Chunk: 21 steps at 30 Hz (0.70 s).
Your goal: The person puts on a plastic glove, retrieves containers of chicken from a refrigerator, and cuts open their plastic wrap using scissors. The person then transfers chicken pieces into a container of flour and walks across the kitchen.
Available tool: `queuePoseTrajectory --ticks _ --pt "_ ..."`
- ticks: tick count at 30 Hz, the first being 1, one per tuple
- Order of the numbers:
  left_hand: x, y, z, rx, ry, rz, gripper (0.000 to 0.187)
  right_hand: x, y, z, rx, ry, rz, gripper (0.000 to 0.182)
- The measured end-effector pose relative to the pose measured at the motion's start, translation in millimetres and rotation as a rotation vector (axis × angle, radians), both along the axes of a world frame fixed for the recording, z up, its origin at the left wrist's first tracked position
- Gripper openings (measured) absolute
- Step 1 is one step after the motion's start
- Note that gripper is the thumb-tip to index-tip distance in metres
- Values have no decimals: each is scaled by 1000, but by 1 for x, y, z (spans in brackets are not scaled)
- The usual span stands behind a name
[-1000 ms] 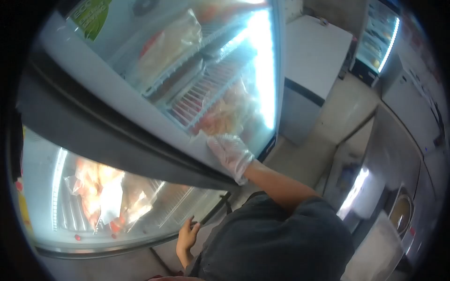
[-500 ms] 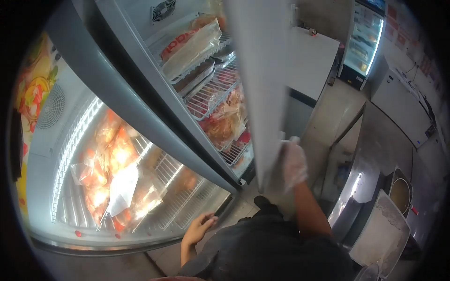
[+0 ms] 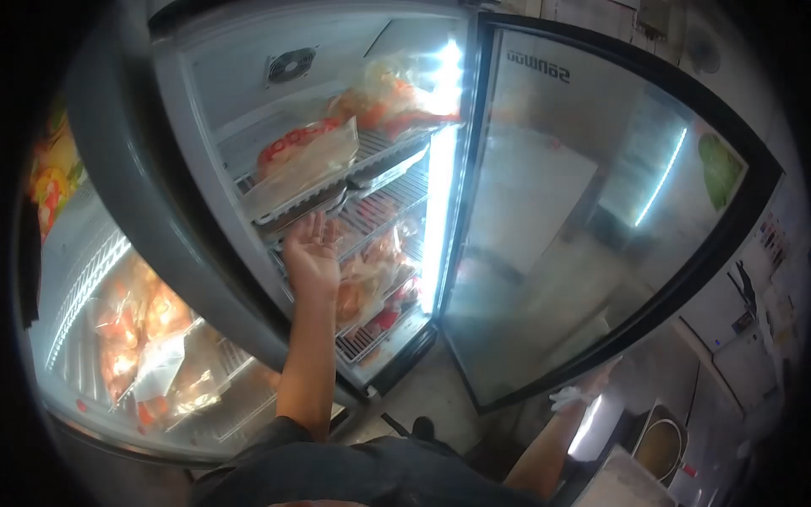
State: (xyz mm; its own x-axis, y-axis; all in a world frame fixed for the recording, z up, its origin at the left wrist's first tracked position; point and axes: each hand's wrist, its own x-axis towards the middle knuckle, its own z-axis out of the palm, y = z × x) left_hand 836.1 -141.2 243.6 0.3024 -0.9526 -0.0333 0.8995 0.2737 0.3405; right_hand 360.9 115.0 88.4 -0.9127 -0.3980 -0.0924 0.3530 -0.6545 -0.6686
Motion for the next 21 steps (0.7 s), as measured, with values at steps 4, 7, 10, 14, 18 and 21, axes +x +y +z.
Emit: queuePoseTrajectory --ticks 4,7,10,14,18,21 --pt "-22 -16 10 5 60 124 51 -51 -15 -2 -13 1 -37 33" --pt "-45 -15 28 67 23 279 55 -76 -26 -7 -10 -7 -37 34" --pt "-52 -29 35 27 -87 384 61 -92 -34 -12 -7 -20 -38 34" --pt "-52 -62 28 -59 -195 563 61 -103 -32 -23 16 -44 -41 34" --pt "-57 -84 35 306 -8 666 61 -104 -24 -41 47 -82 -50 35" --pt "-52 -88 31 217 -83 635 66 -105 -20 -51 61 -104 -58 35"
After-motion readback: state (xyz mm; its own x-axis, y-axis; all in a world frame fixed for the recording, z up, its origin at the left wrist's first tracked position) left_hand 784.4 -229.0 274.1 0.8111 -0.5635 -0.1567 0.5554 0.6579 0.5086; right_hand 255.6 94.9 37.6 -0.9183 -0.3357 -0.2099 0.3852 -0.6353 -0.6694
